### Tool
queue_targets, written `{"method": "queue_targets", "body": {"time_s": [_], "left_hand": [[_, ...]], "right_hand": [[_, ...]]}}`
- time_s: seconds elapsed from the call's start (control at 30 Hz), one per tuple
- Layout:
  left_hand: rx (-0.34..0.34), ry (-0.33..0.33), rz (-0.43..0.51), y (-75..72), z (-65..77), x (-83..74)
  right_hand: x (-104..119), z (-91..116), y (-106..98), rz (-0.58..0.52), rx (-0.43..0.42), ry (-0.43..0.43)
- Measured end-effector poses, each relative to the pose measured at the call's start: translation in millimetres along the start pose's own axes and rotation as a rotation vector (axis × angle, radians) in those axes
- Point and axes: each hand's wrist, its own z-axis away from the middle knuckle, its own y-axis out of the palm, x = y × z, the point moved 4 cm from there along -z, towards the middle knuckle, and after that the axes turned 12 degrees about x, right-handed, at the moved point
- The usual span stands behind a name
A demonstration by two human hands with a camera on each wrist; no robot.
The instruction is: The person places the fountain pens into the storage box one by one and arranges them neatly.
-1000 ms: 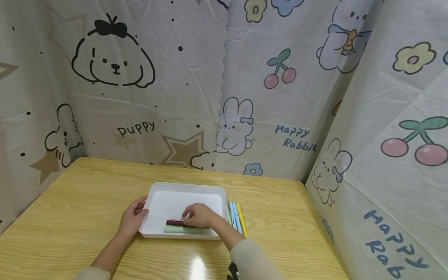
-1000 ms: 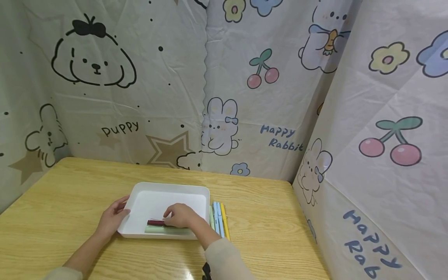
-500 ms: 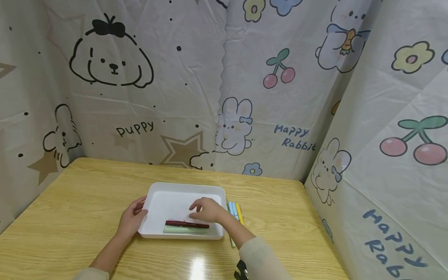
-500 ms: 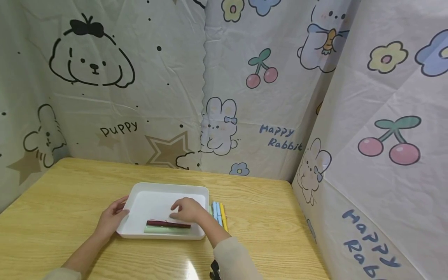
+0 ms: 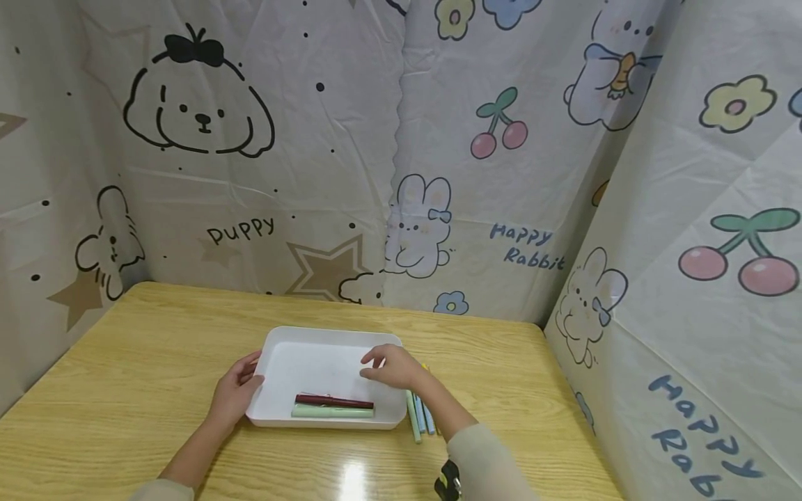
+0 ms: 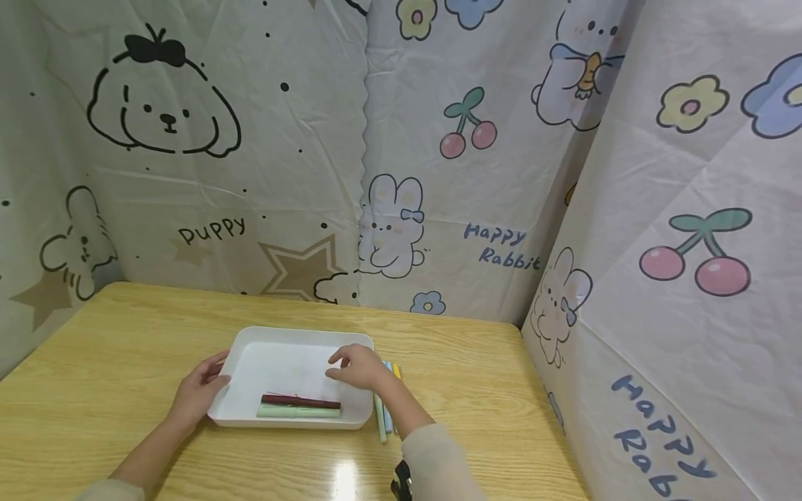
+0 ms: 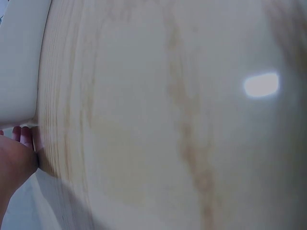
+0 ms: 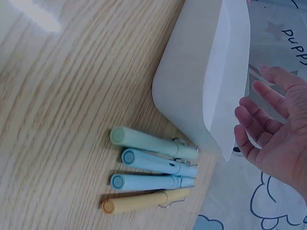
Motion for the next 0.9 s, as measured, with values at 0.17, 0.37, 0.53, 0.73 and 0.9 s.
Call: {"method": "queue_targets", "body": {"time_s": [0.17, 0.37, 0.53, 0.73, 0.9], "left_hand": [[-0.003, 0.003, 0.007, -0.1, -0.6, 0.7], [-0.005, 0.008, 0.014, -0.3, -1.5, 0.9], [-0.005, 0.000, 0.009, 0.2, -1.1, 1.6], [-0.010, -0.004, -0.001, 0.6, 0.6, 0.3], [-0.013, -0.005, -0.010, 1.0, 1.4, -0.3]], "right_hand": [[-10, 5, -6, -0.019, -0.020, 0.024], [-19, 10, -12, -0.048, -0.039, 0.052], [-29, 14, -15, -0.065, -0.052, 0.093], [-39, 20, -17, -0.073, -0.076, 0.119], [-48, 26, -19, -0.099, -0.091, 0.138]]}}
